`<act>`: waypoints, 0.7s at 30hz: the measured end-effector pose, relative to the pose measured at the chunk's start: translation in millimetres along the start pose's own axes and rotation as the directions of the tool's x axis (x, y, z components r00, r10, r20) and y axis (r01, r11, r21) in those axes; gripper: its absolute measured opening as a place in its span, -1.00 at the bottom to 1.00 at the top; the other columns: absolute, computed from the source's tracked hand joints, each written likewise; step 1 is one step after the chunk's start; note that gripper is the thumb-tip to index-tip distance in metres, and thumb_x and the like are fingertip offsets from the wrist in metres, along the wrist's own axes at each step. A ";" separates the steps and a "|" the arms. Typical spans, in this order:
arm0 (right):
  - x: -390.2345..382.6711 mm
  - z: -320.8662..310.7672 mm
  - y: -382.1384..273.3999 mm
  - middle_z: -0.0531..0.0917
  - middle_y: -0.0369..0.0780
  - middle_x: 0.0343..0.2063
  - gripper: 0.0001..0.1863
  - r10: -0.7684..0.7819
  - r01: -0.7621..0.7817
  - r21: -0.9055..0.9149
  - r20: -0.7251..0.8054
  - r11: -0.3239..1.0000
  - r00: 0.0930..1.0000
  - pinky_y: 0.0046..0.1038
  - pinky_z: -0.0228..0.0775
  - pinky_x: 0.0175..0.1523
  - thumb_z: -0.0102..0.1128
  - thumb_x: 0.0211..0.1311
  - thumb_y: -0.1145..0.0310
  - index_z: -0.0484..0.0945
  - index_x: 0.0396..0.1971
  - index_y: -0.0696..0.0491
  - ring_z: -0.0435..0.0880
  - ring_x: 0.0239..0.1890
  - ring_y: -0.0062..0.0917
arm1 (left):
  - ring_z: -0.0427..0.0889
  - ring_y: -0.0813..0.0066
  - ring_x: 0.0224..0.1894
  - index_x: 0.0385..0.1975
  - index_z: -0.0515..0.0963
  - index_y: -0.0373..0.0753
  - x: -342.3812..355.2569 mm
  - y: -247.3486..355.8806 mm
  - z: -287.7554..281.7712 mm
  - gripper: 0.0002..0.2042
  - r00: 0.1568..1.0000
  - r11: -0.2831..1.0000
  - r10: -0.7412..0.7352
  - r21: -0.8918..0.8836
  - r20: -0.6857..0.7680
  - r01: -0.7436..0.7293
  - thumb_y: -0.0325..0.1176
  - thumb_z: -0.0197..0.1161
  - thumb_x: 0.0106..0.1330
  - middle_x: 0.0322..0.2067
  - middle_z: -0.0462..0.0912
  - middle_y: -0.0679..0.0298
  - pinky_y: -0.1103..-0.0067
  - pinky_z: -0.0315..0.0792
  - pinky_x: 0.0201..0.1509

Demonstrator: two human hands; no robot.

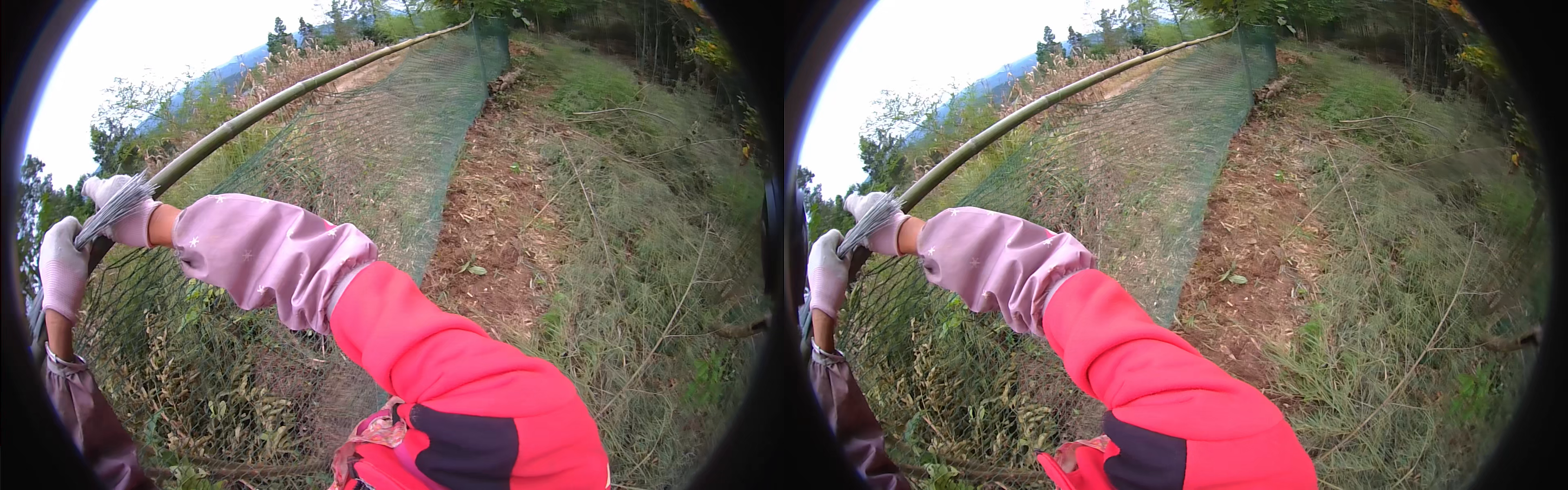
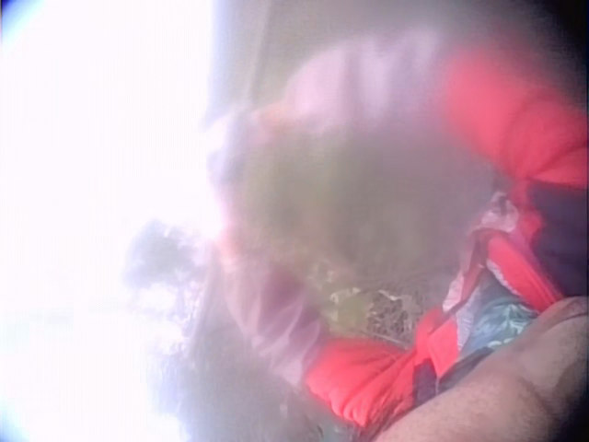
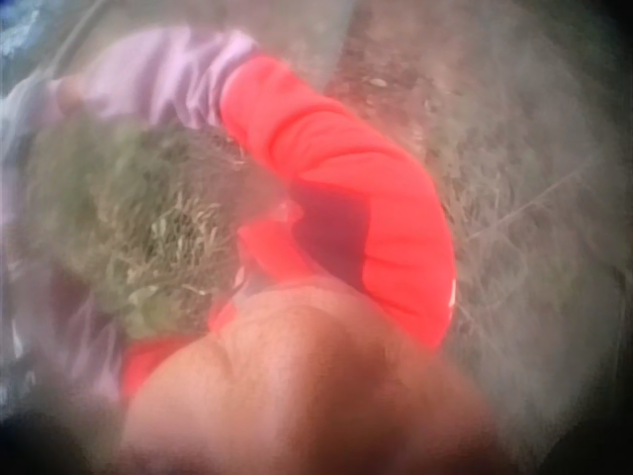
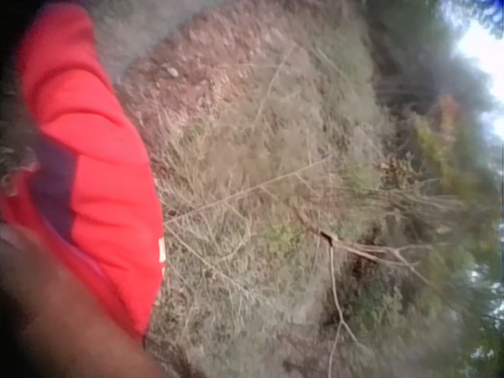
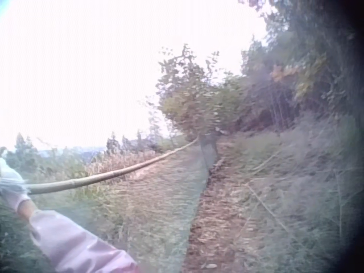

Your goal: The person walks along a green mesh fence on a sloped outdoor path, then uses thin metal rods to secure the fence to a horizontal bamboo pole. They repeatedly insert the rods through the mesh and bend them to fasten the fence in place.

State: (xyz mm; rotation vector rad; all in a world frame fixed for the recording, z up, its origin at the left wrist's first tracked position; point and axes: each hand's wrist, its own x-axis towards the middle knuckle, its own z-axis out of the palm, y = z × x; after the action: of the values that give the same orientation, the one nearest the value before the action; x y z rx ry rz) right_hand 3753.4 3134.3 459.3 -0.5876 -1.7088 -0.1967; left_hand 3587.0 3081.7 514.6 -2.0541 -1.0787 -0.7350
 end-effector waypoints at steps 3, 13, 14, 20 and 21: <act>-0.4 -2.4 -0.6 0.63 -0.04 -0.43 -0.69 -0.113 0.113 -0.024 0.015 0.993 0.993 -0.28 0.50 -0.19 0.22 0.02 0.28 0.50 -0.27 0.14 0.65 -0.32 -0.15 | 0.44 -0.06 -0.49 -0.58 0.37 -0.37 2.1 -1.7 1.8 -0.89 0.999 0.999 -0.003 -0.042 0.036 0.005 -0.56 0.18 0.04 -0.60 0.43 -0.08 0.30 0.29 -0.40; -52.4 -43.5 -49.0 0.54 -0.24 -0.36 -0.67 -0.081 0.108 -0.490 0.077 0.865 0.994 -0.29 0.27 0.09 0.26 0.03 0.19 0.52 -0.27 0.10 0.55 -0.24 -0.43 | 0.24 0.39 -0.61 -0.58 0.35 -0.37 13.3 -28.3 19.9 -0.94 1.000 0.955 0.002 -0.296 -0.026 -0.010 -0.62 0.04 0.08 -0.68 0.29 0.08 0.42 0.21 -0.48; -62.9 -42.5 -52.0 0.53 -0.26 -0.37 -0.68 -0.347 0.186 -0.581 -0.179 0.793 0.921 -0.30 0.27 0.07 0.27 0.01 0.21 0.53 -0.28 0.09 0.54 -0.25 -0.45 | 0.26 0.45 -0.59 -0.57 0.37 -0.37 15.9 -32.1 23.9 -0.96 1.000 0.925 -0.019 -0.380 -0.011 0.014 -0.62 0.04 0.08 -0.68 0.31 0.12 0.43 0.22 -0.47; -59.1 3.4 -51.3 0.47 -0.26 -0.47 -0.71 -0.213 0.165 -0.224 -0.208 0.961 0.955 -0.32 0.27 -0.12 0.34 -0.18 0.30 0.51 -0.41 0.07 0.48 -0.38 -0.42 | 0.33 0.60 -0.53 -0.52 0.44 -0.36 26.5 -53.2 42.3 -0.96 0.996 0.826 -0.051 -0.557 0.071 0.082 -0.62 0.07 0.09 -0.64 0.40 0.28 0.52 0.28 -0.45; -54.8 11.4 -50.8 0.48 -0.22 -0.47 -0.74 -0.250 0.213 -0.143 -0.339 0.967 0.907 -0.31 0.28 -0.13 0.34 -0.19 0.31 0.48 -0.49 0.07 0.49 -0.37 -0.36 | 0.33 0.60 -0.53 -0.52 0.44 -0.36 28.9 -56.3 43.2 -0.96 0.995 0.811 -0.049 -0.578 0.090 0.093 -0.62 0.07 0.09 -0.64 0.40 0.28 0.52 0.28 -0.45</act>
State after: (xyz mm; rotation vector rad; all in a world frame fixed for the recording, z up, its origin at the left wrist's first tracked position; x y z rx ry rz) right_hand 3725.1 3080.9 413.8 -0.3925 -1.4166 -0.5327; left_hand 3560.1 3152.2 527.7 -2.5781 -1.0605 -1.1516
